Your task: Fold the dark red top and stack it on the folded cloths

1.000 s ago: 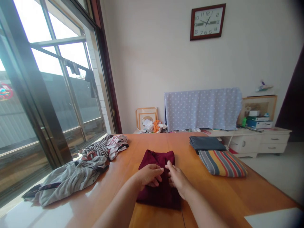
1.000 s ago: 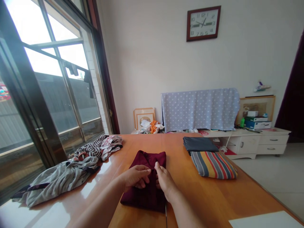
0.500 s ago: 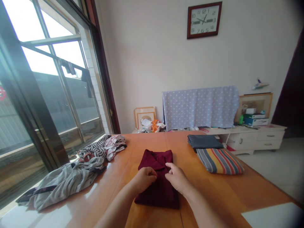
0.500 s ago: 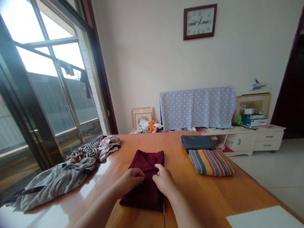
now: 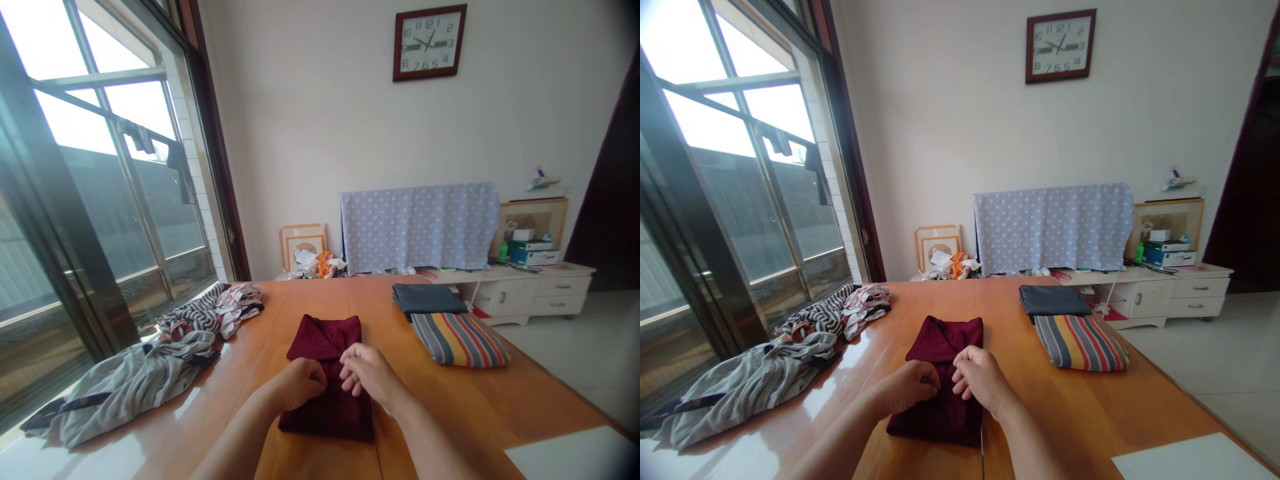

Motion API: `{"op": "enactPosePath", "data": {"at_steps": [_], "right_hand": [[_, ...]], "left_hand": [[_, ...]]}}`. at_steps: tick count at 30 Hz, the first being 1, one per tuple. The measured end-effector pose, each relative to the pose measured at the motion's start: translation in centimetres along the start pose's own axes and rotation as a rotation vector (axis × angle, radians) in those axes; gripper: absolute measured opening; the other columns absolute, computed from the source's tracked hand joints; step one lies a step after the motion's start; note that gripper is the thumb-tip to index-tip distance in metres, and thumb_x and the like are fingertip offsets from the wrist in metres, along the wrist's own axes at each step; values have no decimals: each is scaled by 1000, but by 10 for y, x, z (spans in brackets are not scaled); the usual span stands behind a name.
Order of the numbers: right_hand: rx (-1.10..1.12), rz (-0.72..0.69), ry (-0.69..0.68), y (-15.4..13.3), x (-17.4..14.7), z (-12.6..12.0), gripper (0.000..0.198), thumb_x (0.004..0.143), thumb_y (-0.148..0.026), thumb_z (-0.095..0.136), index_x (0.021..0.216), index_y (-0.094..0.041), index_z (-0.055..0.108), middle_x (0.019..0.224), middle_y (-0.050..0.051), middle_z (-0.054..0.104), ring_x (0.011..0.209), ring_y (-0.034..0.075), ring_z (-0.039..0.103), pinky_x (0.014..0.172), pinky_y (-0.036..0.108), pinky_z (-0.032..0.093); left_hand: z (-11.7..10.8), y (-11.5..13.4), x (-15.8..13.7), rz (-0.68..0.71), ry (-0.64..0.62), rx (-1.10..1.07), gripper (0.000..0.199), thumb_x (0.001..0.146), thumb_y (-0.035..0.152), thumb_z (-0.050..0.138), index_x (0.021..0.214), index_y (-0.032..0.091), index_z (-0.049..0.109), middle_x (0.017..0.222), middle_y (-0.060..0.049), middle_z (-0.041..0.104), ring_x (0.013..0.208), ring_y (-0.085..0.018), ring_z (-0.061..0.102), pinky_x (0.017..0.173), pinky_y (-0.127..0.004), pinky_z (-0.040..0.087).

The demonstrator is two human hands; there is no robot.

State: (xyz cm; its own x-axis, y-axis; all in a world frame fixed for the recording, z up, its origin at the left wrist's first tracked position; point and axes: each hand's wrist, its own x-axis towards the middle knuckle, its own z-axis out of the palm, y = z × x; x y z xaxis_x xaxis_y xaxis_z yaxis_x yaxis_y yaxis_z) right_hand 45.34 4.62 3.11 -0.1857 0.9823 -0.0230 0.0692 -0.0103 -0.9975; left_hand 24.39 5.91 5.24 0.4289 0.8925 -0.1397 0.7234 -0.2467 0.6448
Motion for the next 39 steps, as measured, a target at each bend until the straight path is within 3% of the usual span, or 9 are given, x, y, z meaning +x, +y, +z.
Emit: {"op": "enactPosePath", "data": {"at_steps": [4,12,17,21,24,26,28,32,39], "right_hand": [[-127,102,-77,6,1,4,14,80,-25,49,87,-17,59,67,1,65,58,15,68,46,18,42],[-153,77,-78,7,3,6,13,85,-26,49,89,-18,58,67,1,65,57,14,67,45,18,41],[-161,86,-77,8,5,6,13,86,-26,50,92,-18,58,66,-1,64,55,13,66,45,18,42],[-149,93,-84,8,6,6,14,87,-26,50,95,-18,59,65,-1,63,54,13,65,44,18,41],[-130,96,-78,10,7,6,14,88,-27,51,95,-19,59,65,-1,63,53,13,64,43,17,39],[-130,104,-76,10,7,6,14,88,-27,51,96,-19,59,65,-1,63,52,13,64,43,17,39],[-136,106,-78,10,7,5,14,88,-26,51,96,-18,59,64,-1,63,53,12,65,42,16,40],[-134,91,-69,9,7,5,11,85,-23,51,92,-18,58,64,-1,63,53,13,65,43,16,41],[-129,119,-98,5,4,3,13,85,-28,51,92,-18,57,62,-2,63,51,11,63,46,17,42]], "left_hand": [[-5,-2,11,-57,146,151,25,70,17,51,87,20,70,84,-3,71,77,-18,62,63,-24,41],[-12,-4,35,-306,440,465,54,79,27,54,132,24,48,105,-12,73,96,-30,68,77,-37,48],[-19,6,60,-228,461,400,24,86,26,46,95,24,68,95,-10,74,94,-29,69,79,-37,48],[-21,22,87,-65,480,311,33,91,30,44,117,26,64,111,-9,73,107,-26,66,90,-35,47],[-17,25,107,125,480,113,50,97,34,39,145,23,40,130,-8,65,119,-17,61,97,-27,45],[-14,20,114,203,494,-65,58,98,34,37,152,17,26,135,-12,61,121,-15,60,100,-27,45],[-10,11,112,218,503,-152,56,98,36,38,148,13,33,136,-15,61,123,-18,59,103,-31,44],[1,-8,91,210,437,-47,45,95,43,45,132,20,58,135,-10,63,127,-23,56,110,-34,39],[18,-28,63,197,254,375,61,94,61,39,145,29,47,155,-6,40,146,-27,30,119,-48,24]]}}
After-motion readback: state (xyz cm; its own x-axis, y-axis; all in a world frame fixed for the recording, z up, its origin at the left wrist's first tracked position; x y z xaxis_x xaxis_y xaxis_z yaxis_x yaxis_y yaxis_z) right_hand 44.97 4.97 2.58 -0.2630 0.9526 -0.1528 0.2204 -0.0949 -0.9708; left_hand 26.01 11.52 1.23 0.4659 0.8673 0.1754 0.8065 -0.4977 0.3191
